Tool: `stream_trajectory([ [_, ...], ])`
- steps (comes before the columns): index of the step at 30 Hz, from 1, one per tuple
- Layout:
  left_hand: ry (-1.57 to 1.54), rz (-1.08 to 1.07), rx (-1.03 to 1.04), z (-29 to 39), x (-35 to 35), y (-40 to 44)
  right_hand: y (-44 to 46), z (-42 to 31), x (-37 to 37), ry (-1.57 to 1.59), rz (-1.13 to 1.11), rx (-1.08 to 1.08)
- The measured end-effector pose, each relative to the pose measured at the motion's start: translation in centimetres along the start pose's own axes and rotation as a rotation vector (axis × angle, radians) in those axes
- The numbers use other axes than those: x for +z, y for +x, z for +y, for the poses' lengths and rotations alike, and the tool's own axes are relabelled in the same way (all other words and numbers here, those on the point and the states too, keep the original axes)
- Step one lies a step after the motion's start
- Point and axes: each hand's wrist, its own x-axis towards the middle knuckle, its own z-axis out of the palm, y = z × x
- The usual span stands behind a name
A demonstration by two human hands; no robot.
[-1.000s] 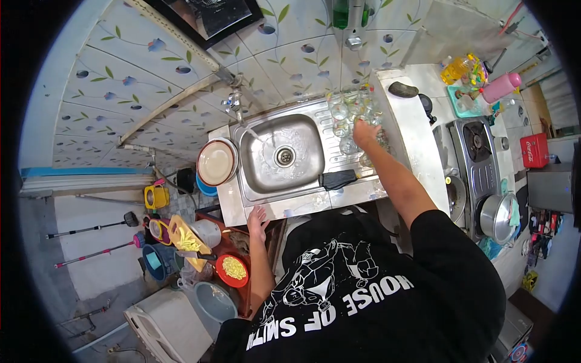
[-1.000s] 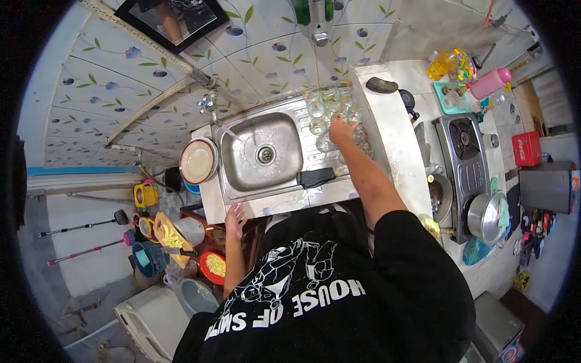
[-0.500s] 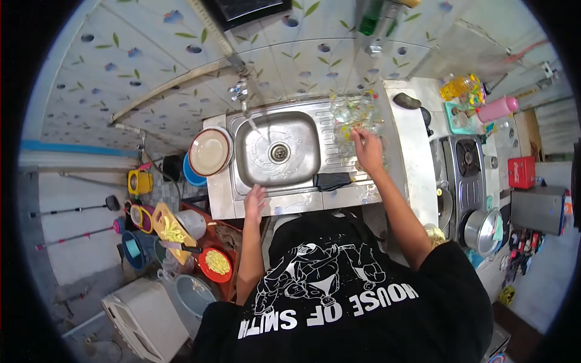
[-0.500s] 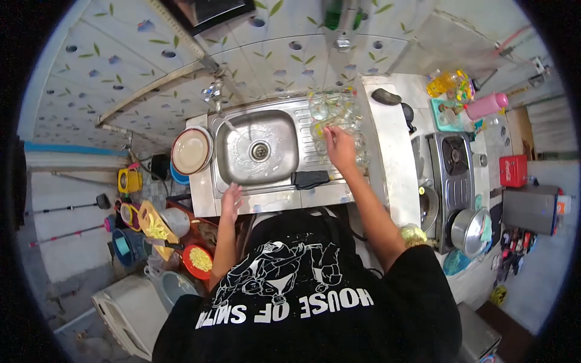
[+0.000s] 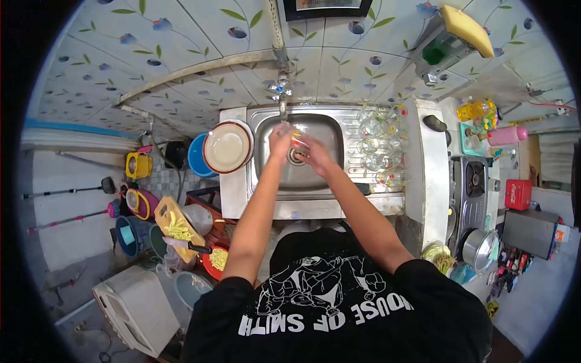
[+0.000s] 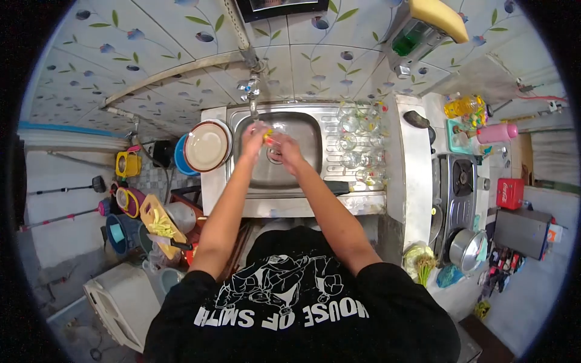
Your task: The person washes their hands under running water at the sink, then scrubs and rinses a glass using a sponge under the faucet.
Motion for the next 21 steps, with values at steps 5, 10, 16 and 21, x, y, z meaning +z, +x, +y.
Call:
stream_trajectory([
  [5, 0.034, -0.001, 0.162, 0.3, 0.9, 2.9, 3.2, 1.5, 0.6, -0.085, 0.081, -0.107],
  [10, 0.16, 0.006, 0.197, 1.9, 0.6, 1.3, 7.1, 2.4, -2.2, 0.252, -0.055, 0.014],
  [16, -0.011, -0.299, -0.356, 2.0, -3.2, 2.2, 4.5, 1.1, 1.5, -0.336, 0.026, -0.226],
  [21, 0.02, -0.344, -0.323, 1.1, -3.3, 1.4, 6.8, 0.3, 1.1, -0.503, -0.03, -0.178],
])
